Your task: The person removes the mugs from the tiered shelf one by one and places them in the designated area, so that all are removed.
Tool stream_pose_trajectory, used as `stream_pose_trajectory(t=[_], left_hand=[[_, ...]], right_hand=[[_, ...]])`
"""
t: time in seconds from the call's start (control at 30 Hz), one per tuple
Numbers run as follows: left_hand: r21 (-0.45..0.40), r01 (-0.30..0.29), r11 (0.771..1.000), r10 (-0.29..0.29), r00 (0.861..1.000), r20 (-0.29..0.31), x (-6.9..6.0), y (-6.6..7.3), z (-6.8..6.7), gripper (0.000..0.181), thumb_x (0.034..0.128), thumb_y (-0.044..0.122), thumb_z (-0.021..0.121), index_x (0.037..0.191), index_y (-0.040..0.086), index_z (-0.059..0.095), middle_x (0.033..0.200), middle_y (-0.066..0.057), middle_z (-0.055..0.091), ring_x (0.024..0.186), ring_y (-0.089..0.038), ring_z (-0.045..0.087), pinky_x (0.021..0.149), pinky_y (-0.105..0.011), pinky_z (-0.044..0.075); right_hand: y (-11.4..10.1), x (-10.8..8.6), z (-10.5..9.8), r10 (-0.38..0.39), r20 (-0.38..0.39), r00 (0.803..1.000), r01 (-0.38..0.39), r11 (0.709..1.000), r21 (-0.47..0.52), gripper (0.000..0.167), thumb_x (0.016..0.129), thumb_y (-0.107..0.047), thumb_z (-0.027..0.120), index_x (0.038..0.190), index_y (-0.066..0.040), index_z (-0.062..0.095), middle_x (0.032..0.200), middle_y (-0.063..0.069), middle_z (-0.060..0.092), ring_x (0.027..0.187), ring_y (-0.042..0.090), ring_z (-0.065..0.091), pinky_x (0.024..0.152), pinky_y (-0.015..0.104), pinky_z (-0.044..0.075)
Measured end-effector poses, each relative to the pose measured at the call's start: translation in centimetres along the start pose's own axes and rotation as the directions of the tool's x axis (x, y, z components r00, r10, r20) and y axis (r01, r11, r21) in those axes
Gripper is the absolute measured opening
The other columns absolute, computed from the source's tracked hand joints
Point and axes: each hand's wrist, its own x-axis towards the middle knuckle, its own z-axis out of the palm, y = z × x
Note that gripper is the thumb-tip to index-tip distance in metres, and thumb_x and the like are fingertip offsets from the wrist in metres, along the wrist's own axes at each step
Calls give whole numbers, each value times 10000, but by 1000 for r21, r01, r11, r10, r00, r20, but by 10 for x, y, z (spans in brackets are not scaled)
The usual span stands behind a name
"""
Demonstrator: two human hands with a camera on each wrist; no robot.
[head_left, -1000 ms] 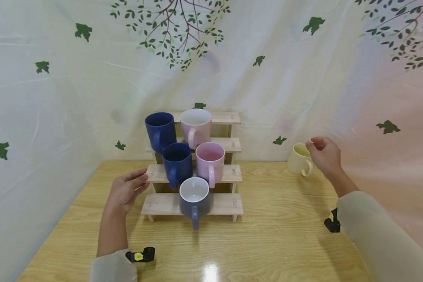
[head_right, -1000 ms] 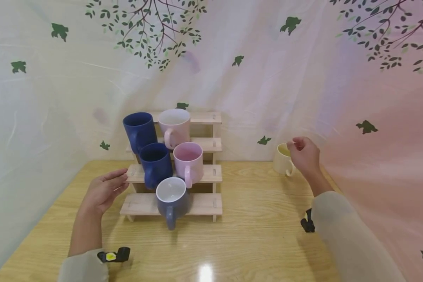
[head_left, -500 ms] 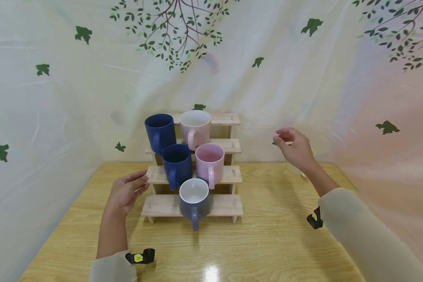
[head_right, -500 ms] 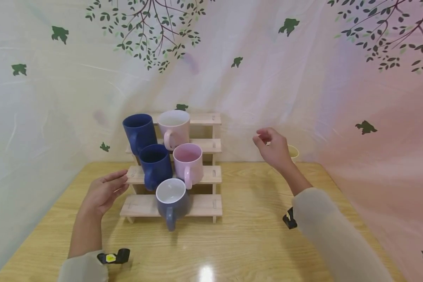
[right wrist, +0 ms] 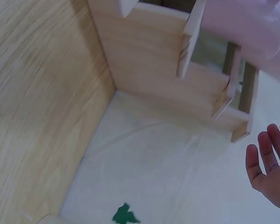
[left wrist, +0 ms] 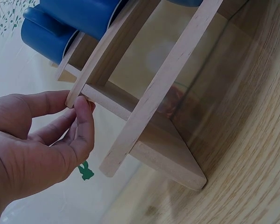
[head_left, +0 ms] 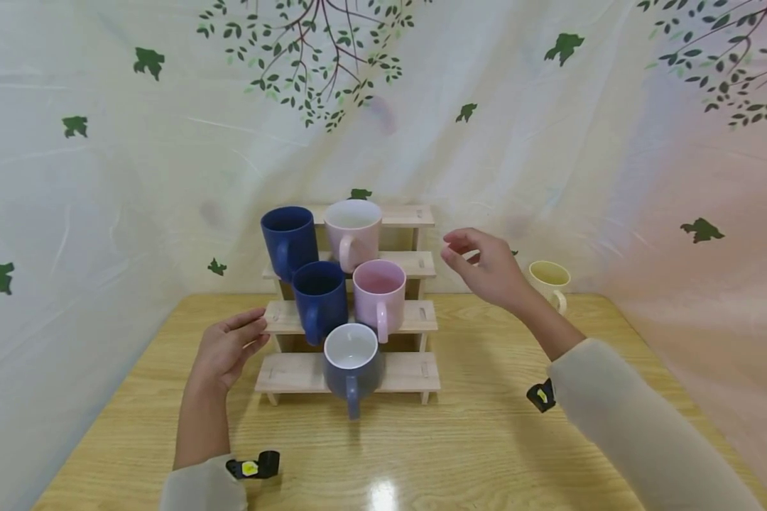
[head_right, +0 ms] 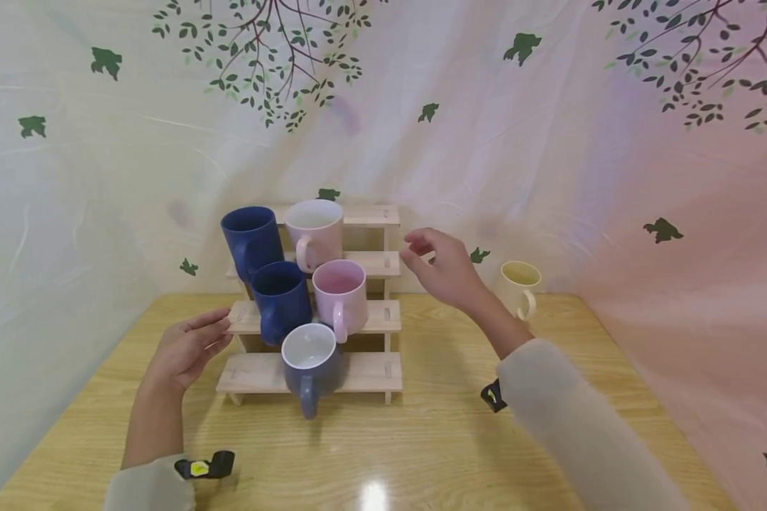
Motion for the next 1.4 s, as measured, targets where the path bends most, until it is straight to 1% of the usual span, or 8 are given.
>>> stream_pose_trajectory(t=[0.2, 0.33, 0.6, 0.8, 1.0, 1.23, 1.33, 1.4], left_hand=[[-14, -1, 1000, 1, 1000, 1, 0, 0, -1, 519, 1018, 83, 642, 1477, -75, 460, 1188, 6, 582, 950, -99, 625, 896, -210, 569], [-15, 2, 1000, -1, 1000, 4, 2, 0, 0, 521, 1020, 78, 634, 1482, -76, 450, 1193, 10, 583, 951, -95, 623, 897, -211, 569], [-10, -3, 1000, 3, 1000, 3, 1, 0, 0, 524, 1021, 72, 630, 1485, -84, 442, 1183, 8, 585, 946, -95, 622, 893, -209, 569], [-2, -4, 1000, 4, 1000, -1, 0, 1, 0, 517, 1025, 71, 624, 1484, -82, 444, 1198, 7, 580, 951, -97, 618, 896, -208, 567], [8, -8, 1000, 8, 1000, 4, 0, 1, 0, 518, 1026, 78, 624, 1483, -84, 441, 1198, 10, 581, 950, -95, 620, 892, -206, 567], [12, -8, 1000, 8, 1000, -2, 1, 1, -1, 506, 1026, 78, 626, 1477, -78, 457, 1165, 13, 597, 940, -97, 624, 884, -208, 571], [10, -4, 1000, 4, 1000, -5, 1, 1, -1, 501, 1025, 79, 627, 1474, -75, 463, 1162, 11, 597, 938, -99, 626, 885, -211, 572], [6, -5, 1000, 5, 1000, -6, 1, 1, -1, 503, 1024, 74, 627, 1474, -76, 461, 1164, 12, 599, 936, -98, 626, 885, -212, 572]], right_hand=[[-24, 2, 12, -49, 52, 997, 50, 998, -26, 382, 1031, -267, 651, 1325, -24, 628, 1187, 99, 687, 1107, 253, 624, 905, 453, 561], [-35, 4, 20, -84, 90, 992, 88, 996, -35, 391, 1033, -275, 645, 1329, -20, 628, 1228, 94, 681, 1127, 251, 616, 902, 442, 560], [-56, 9, 36, -150, 141, 979, 155, 987, -29, 377, 1026, -213, 651, 1347, -18, 621, 1291, 102, 663, 1150, 258, 609, 904, 438, 558], [-69, 15, 47, -166, 162, 973, 169, 986, -3, 392, 1025, -216, 646, 1356, -7, 619, 1291, 124, 663, 1152, 260, 597, 922, 488, 558], [-78, 20, 57, -180, 187, 966, 176, 984, 38, 368, 1028, -248, 645, 1331, -39, 644, 1281, 94, 671, 1141, 222, 606, 938, 423, 572], [-86, 26, 69, -195, 217, 957, 182, 980, 76, 317, 1028, -230, 650, 1309, -82, 662, 1253, 35, 679, 1153, 199, 617, 977, 413, 567], [-89, 28, 72, -186, 219, 958, 172, 982, 82, 311, 1028, -253, 653, 1294, -93, 671, 1213, 27, 687, 1127, 187, 627, 962, 387, 574], [-90, 29, 74, -162, 216, 963, 144, 985, 96, 317, 1028, -267, 652, 1292, -93, 676, 1194, 25, 691, 1107, 183, 631, 956, 373, 575]])
